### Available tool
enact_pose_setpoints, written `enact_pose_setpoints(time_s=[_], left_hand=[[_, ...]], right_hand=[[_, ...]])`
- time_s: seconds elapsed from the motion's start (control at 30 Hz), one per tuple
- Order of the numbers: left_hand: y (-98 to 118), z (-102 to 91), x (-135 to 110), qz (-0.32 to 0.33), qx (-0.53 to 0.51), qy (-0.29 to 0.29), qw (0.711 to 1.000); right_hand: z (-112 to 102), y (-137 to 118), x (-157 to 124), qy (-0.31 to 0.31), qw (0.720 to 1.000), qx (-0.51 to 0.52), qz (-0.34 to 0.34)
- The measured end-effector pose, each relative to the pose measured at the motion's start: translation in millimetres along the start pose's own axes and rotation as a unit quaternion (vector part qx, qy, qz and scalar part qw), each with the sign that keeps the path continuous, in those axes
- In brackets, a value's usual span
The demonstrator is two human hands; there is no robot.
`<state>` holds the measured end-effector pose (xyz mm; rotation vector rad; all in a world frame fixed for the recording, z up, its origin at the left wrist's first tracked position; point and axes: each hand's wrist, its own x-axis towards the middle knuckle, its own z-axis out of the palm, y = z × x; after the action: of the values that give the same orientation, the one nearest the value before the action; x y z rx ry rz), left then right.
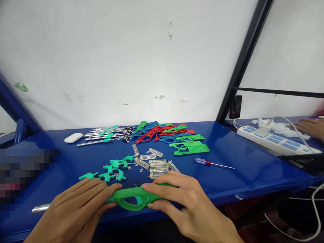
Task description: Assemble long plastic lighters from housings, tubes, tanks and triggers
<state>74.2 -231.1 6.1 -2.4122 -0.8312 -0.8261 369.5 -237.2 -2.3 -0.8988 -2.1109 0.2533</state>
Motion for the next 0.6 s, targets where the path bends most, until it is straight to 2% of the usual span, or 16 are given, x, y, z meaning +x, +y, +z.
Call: enact_pose_setpoints(time_s=[0.1,0.23,0.4,0.5,0.6], left_hand=[[-4.7,-3.5,12.8,-0.008,-0.001,0.015,1.0],[-6.9,-1.1,7.4,-0.012,0.01,0.008,1.0],[3.8,5.6,-1.0,-0.059,0.033,0.013,0.998],[9.3,9.3,3.4,-0.031,-0.014,0.0,0.999],[9.9,11.6,4.9,-0.014,-0.049,0.002,0.999]], right_hand=[[-8.2,-4.0,-0.1,-0.012,0.998,-0.021,0.062],[-11.0,-0.3,0.3,0.011,0.994,-0.017,0.107],[-4.0,3.0,1.1,-0.006,0.995,0.055,0.085],[1.7,0.5,0.4,-0.012,0.996,0.068,0.049],[5.1,-3.7,0.4,0.007,0.998,0.063,0.003]])
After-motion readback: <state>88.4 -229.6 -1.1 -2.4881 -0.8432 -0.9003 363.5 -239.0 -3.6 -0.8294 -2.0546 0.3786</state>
